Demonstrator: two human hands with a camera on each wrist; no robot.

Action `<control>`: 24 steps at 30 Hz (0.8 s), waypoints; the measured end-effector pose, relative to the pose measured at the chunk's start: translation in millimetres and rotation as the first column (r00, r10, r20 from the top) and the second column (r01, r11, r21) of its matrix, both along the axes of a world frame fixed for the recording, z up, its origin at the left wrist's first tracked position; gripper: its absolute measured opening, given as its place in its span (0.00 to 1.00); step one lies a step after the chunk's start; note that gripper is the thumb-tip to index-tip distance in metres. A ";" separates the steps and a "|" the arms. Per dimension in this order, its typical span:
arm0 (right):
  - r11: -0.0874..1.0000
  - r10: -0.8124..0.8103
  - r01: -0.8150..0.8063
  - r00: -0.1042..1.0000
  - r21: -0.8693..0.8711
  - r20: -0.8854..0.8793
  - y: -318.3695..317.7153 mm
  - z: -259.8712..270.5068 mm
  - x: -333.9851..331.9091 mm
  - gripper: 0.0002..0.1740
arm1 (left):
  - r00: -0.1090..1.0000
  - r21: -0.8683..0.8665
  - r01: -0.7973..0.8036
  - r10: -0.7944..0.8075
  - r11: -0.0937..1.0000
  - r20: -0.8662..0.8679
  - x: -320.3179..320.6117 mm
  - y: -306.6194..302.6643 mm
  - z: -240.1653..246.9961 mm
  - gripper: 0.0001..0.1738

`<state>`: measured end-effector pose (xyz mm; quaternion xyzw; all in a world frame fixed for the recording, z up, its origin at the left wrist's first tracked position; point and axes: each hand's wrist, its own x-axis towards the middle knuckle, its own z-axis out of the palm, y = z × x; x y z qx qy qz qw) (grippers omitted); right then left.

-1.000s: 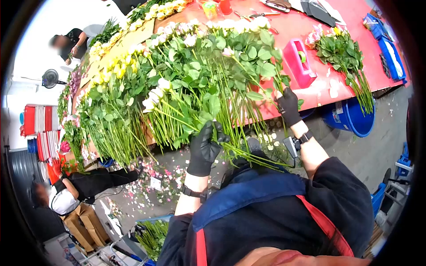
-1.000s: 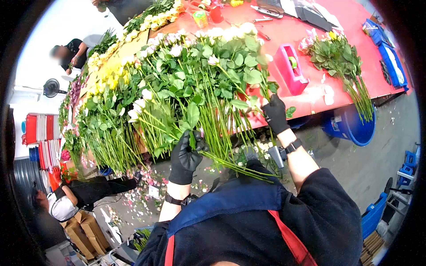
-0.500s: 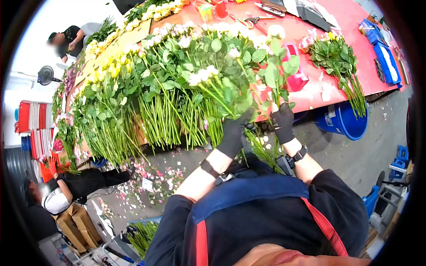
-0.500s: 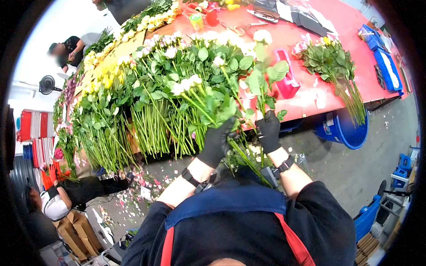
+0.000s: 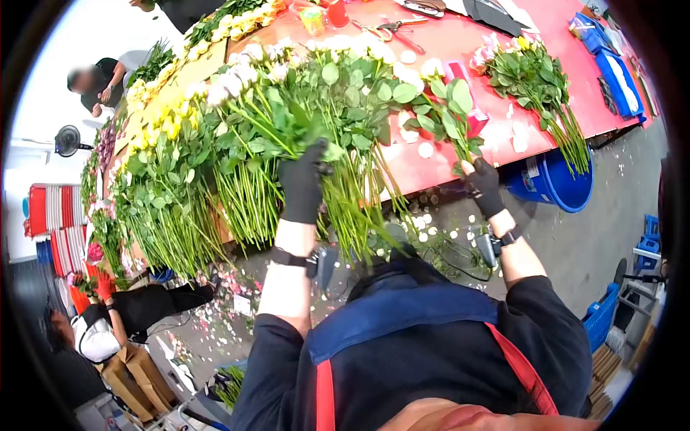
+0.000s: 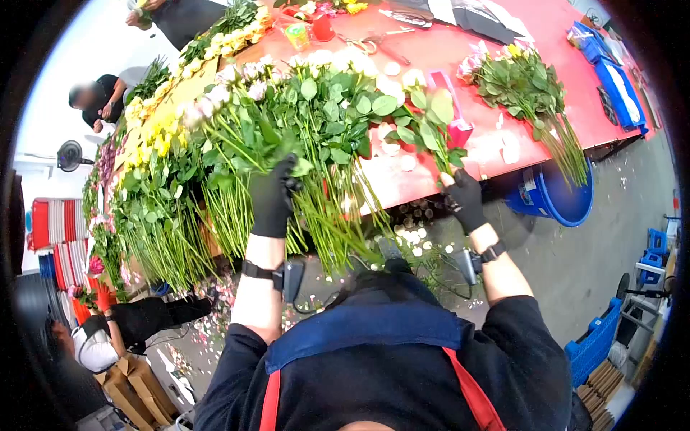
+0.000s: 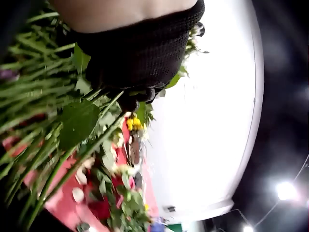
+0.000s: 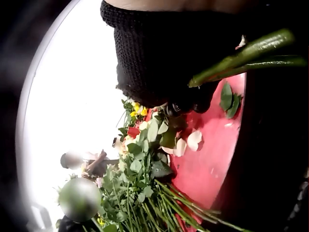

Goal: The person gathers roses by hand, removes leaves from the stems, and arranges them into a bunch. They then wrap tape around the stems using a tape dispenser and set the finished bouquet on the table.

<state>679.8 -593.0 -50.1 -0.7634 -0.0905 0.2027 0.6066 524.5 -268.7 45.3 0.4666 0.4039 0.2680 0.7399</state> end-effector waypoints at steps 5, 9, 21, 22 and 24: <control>0.975 0.099 -0.108 0.994 -0.196 -0.055 -36.1 69.1 -15.4 0.10 | 0.993 0.005 -0.070 0.070 0.998 -0.092 -46.3 40.9 -8.5 0.17; 0.976 0.066 -0.124 0.952 -0.180 -0.300 -42.2 104.4 -9.3 0.15 | 0.999 -0.129 -0.049 0.047 0.990 -0.017 -80.2 31.6 10.0 0.09; 0.928 0.340 -0.358 0.927 -0.101 -0.160 8.8 133.8 -21.3 0.17 | 0.967 -0.267 0.149 -0.083 0.952 0.242 -63.3 20.1 52.2 0.15; 0.895 0.381 -0.409 0.908 -0.179 -0.173 -1.6 147.3 -25.8 0.18 | 0.958 -0.293 0.161 -0.077 0.943 0.277 -59.0 21.8 50.5 0.14; 0.912 0.363 -0.385 0.918 -0.139 -0.159 -17.7 166.1 -37.7 0.18 | 0.961 -0.308 0.156 -0.072 0.939 0.268 -49.2 21.4 39.9 0.11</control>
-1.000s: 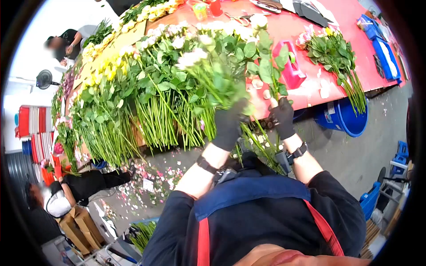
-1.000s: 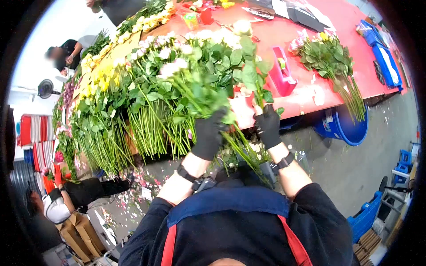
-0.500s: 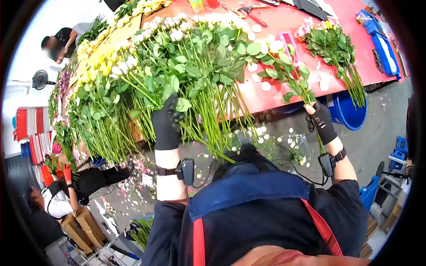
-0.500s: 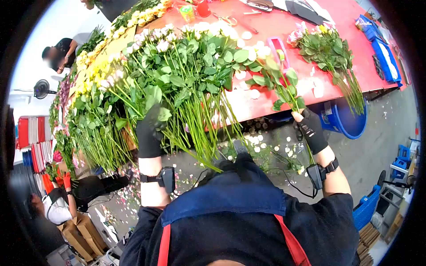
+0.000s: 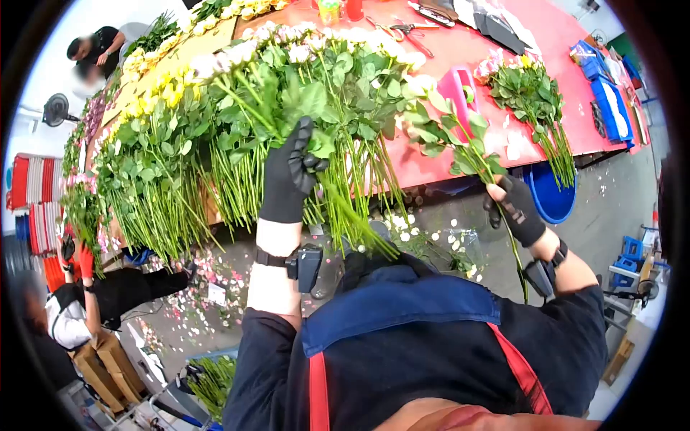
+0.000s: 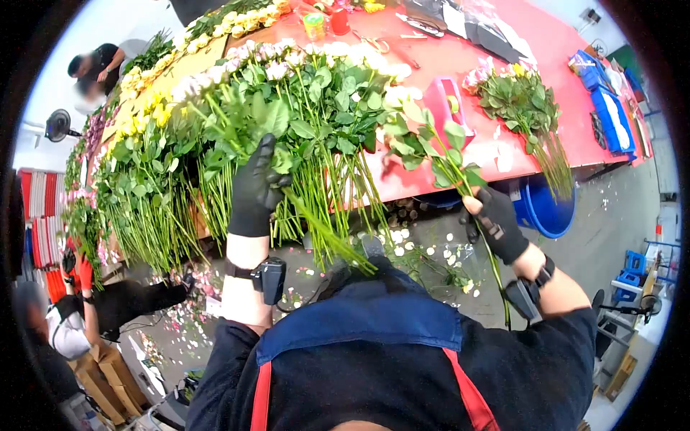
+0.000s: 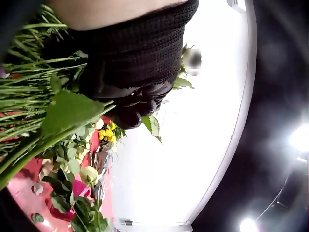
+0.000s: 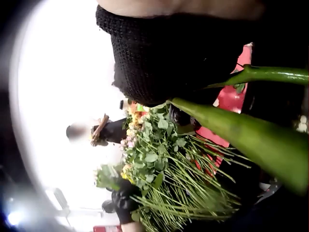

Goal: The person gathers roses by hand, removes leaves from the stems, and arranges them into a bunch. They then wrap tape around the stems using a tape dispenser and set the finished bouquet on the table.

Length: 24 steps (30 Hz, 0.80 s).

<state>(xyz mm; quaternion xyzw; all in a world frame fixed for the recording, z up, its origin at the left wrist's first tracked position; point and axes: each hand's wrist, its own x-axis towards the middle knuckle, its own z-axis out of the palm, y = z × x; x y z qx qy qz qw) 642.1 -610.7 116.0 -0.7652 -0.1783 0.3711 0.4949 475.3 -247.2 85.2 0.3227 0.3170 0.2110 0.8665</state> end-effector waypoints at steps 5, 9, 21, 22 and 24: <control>1.000 -0.015 0.011 0.986 0.028 0.164 17.0 25.5 -32.3 0.19 | 0.998 -0.177 -0.024 0.014 0.984 -0.057 27.8 -24.5 -38.3 0.18; 0.988 -0.015 -0.001 0.995 0.154 0.101 51.6 1.2 -52.8 0.13 | 0.985 -0.250 0.060 -0.018 0.966 0.170 22.5 -48.5 -56.0 0.14; 0.964 0.022 -0.160 0.846 0.214 0.532 101.7 -65.4 -85.0 0.08 | 0.923 -0.385 0.127 0.034 0.914 0.384 -22.1 -60.6 -68.0 0.13; 0.958 0.036 -0.184 0.836 0.218 0.548 111.2 -60.8 -87.6 0.07 | 0.925 -0.394 0.115 0.046 0.912 0.376 -24.0 -61.3 -67.7 0.14; 0.949 0.051 -0.220 0.815 0.226 0.578 127.8 -57.3 -89.6 0.07 | 0.937 -0.346 0.048 0.078 0.937 0.342 -26.3 -62.0 -68.2 0.15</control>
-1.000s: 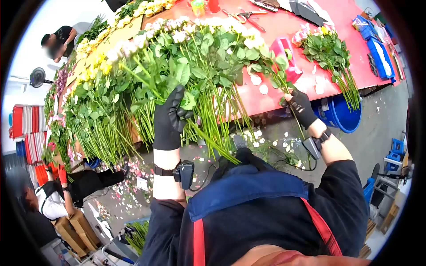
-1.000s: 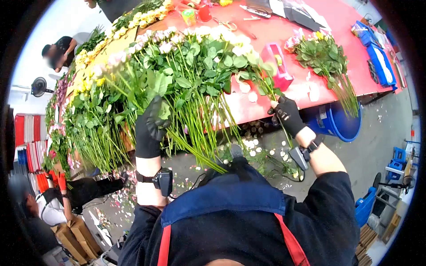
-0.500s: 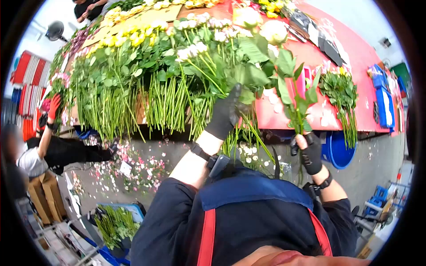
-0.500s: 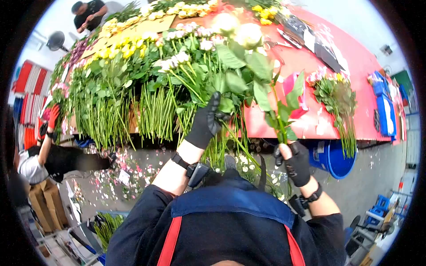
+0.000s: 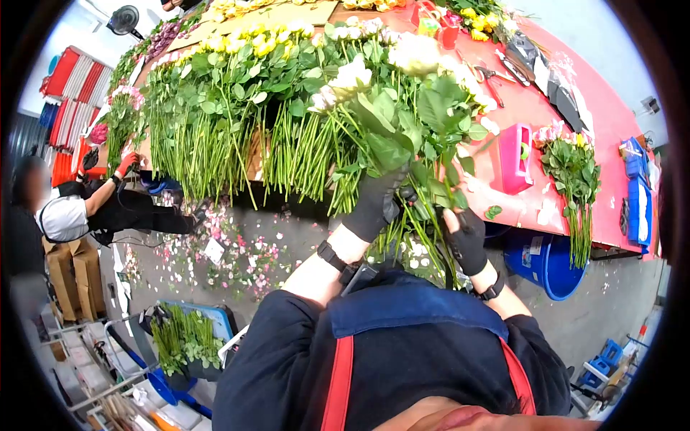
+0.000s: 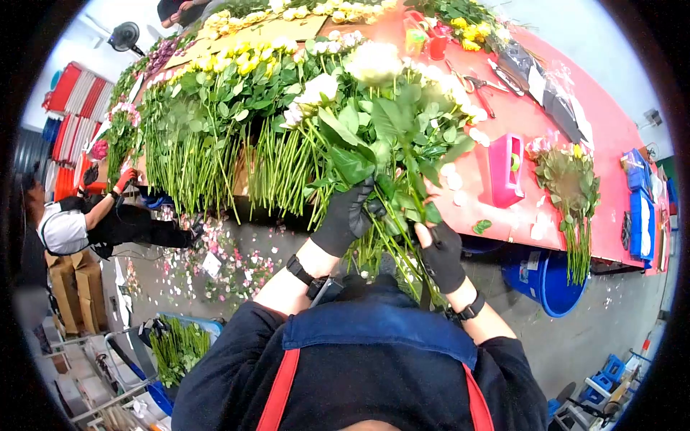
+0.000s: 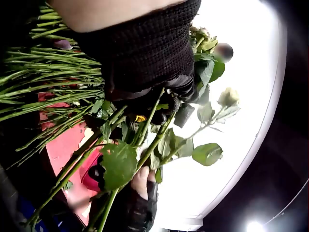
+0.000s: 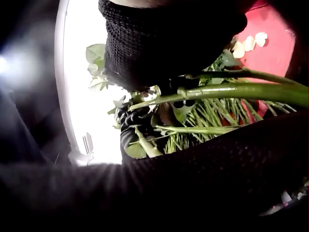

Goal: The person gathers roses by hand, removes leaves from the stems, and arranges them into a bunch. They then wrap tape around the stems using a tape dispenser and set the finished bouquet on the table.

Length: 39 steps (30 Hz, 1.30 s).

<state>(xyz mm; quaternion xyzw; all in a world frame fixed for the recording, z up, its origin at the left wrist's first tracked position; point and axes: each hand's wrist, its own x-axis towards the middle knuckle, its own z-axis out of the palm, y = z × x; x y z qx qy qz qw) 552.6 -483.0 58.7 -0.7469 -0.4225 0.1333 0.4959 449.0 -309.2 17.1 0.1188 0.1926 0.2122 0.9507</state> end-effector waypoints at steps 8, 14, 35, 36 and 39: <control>0.898 0.436 -0.439 0.894 -0.014 -0.103 31.6 -19.9 -12.8 0.10 | 0.999 0.139 0.039 -0.033 0.990 -0.042 -33.6 11.4 -12.5 0.22; 0.979 -0.176 0.113 0.880 -0.167 -0.441 62.5 -79.9 108.4 0.13 | 1.000 -0.008 -0.008 0.009 1.000 0.013 -52.4 13.6 11.3 0.18; 0.826 -0.314 0.337 0.941 0.452 -0.129 92.2 -79.6 125.4 0.06 | 0.983 0.065 -0.133 0.140 0.989 -0.118 -53.8 12.3 5.5 0.17; 0.804 -0.288 0.382 0.921 0.455 -0.264 86.5 -53.6 119.5 0.06 | 0.979 0.133 -0.134 0.152 0.982 -0.136 -53.2 12.5 2.5 0.18; 0.806 -0.348 0.339 0.934 0.485 -0.075 79.2 -0.6 113.6 0.07 | 0.977 0.101 -0.186 0.195 0.977 -0.089 -47.9 12.8 8.1 0.15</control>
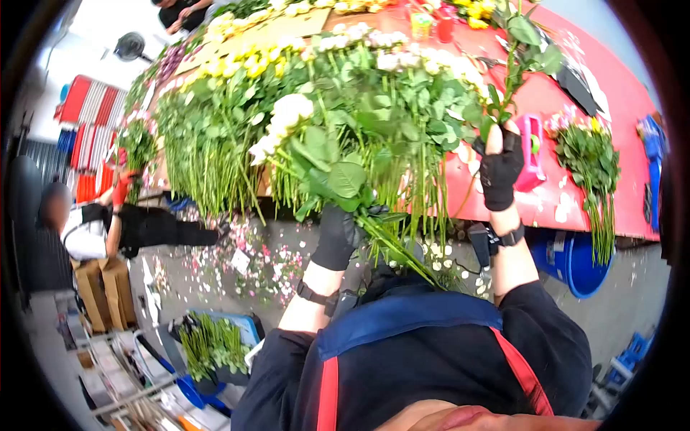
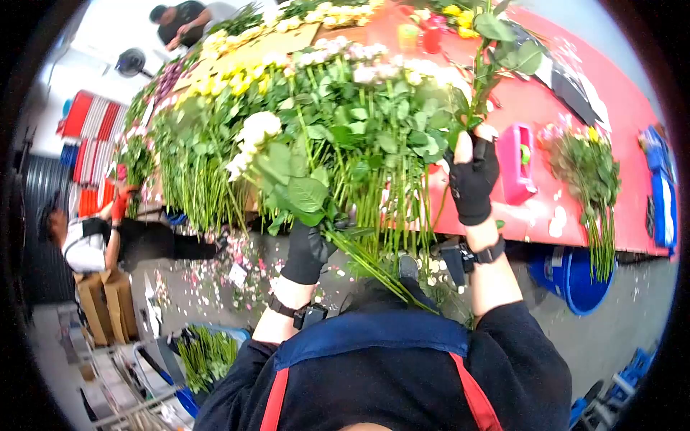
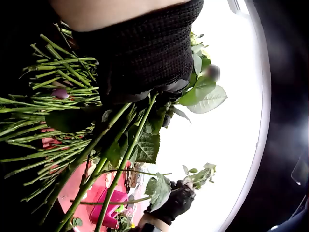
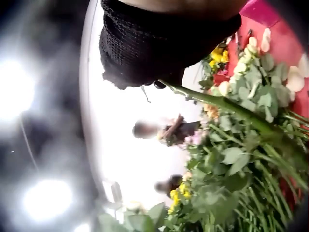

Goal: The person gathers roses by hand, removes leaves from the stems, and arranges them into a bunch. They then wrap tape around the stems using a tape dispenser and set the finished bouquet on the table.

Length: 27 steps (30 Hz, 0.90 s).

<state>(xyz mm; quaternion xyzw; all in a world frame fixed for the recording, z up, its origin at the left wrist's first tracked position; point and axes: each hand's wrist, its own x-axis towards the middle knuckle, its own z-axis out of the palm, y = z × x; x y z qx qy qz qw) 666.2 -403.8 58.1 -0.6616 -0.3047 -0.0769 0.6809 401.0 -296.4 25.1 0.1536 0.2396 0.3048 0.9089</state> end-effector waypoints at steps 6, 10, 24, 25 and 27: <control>0.891 0.410 -0.321 0.871 -0.320 0.270 -18.0 29.3 -74.6 0.12 | 1.000 0.136 -0.030 0.031 0.990 -0.002 -12.1 1.8 -20.9 0.23; 0.763 0.634 -0.491 0.699 -0.421 0.333 -7.6 4.7 -139.0 0.12 | 0.986 0.406 -0.109 0.151 0.907 -0.073 -21.8 2.6 6.9 0.22; 0.289 0.897 -0.814 0.414 -0.504 -0.155 135.2 -13.5 -306.4 0.18 | 0.998 -0.045 -0.016 0.013 0.999 -0.055 -258.5 122.5 13.0 0.16; 0.404 0.654 -0.672 0.687 -0.621 -0.318 155.4 -12.7 -295.6 0.17 | 0.989 0.083 -0.067 0.077 0.994 -0.128 -271.9 130.8 21.1 0.11; 0.705 0.337 -0.299 0.939 -0.643 -0.068 196.8 -42.4 -249.3 0.17 | 0.991 0.076 -0.111 0.116 0.991 -0.060 -306.0 148.1 14.5 0.09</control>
